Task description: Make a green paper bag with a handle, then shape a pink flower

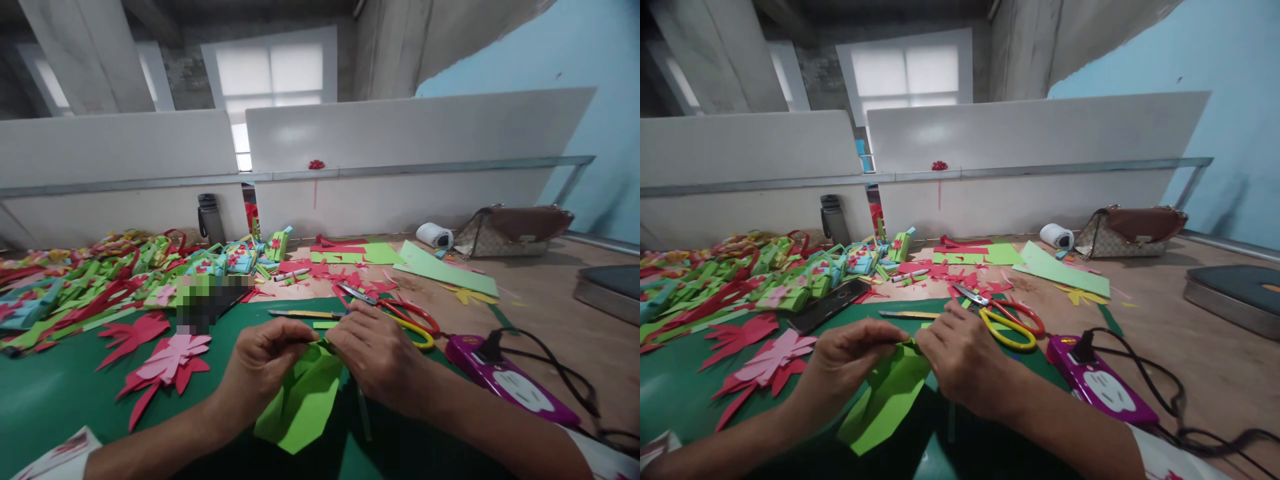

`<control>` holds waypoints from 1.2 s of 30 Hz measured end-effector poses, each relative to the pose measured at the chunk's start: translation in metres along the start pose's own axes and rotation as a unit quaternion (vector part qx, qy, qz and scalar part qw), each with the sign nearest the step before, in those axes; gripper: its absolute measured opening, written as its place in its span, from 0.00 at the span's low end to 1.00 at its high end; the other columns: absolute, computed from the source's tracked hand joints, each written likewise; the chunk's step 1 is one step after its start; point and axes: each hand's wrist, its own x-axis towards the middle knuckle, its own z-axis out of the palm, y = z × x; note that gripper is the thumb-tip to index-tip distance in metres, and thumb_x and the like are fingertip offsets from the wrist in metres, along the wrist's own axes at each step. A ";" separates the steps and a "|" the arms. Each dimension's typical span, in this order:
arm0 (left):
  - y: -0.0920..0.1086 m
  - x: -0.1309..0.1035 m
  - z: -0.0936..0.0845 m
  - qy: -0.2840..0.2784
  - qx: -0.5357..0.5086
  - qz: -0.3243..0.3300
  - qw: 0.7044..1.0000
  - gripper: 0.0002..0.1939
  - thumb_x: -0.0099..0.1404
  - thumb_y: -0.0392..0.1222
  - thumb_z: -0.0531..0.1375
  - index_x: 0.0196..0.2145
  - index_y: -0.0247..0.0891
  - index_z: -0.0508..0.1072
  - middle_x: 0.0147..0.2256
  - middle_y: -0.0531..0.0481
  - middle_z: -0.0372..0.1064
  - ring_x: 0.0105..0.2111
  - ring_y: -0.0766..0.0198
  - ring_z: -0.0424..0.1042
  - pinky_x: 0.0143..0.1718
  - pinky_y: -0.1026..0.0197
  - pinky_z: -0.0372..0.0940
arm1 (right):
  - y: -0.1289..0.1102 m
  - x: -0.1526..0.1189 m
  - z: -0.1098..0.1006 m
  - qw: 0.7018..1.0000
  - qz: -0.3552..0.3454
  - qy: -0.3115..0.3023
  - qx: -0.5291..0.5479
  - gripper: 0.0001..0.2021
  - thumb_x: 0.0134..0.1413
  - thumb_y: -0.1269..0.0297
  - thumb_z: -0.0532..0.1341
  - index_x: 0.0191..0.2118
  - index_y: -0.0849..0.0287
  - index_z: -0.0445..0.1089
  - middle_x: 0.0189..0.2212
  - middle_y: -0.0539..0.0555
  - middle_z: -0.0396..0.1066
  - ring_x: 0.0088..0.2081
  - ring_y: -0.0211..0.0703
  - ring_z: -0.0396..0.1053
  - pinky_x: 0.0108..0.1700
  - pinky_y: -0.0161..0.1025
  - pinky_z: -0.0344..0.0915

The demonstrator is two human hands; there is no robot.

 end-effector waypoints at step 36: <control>0.000 0.018 0.000 -0.066 0.165 0.124 0.976 0.08 0.58 0.32 0.55 0.28 0.30 0.75 0.22 0.49 0.70 0.21 0.70 0.65 0.24 0.70 0.59 | -0.008 0.010 -0.008 0.897 0.314 -0.043 0.306 0.07 0.55 0.63 0.57 0.32 0.59 0.70 0.27 0.47 0.70 0.29 0.35 0.65 0.32 0.32 0.58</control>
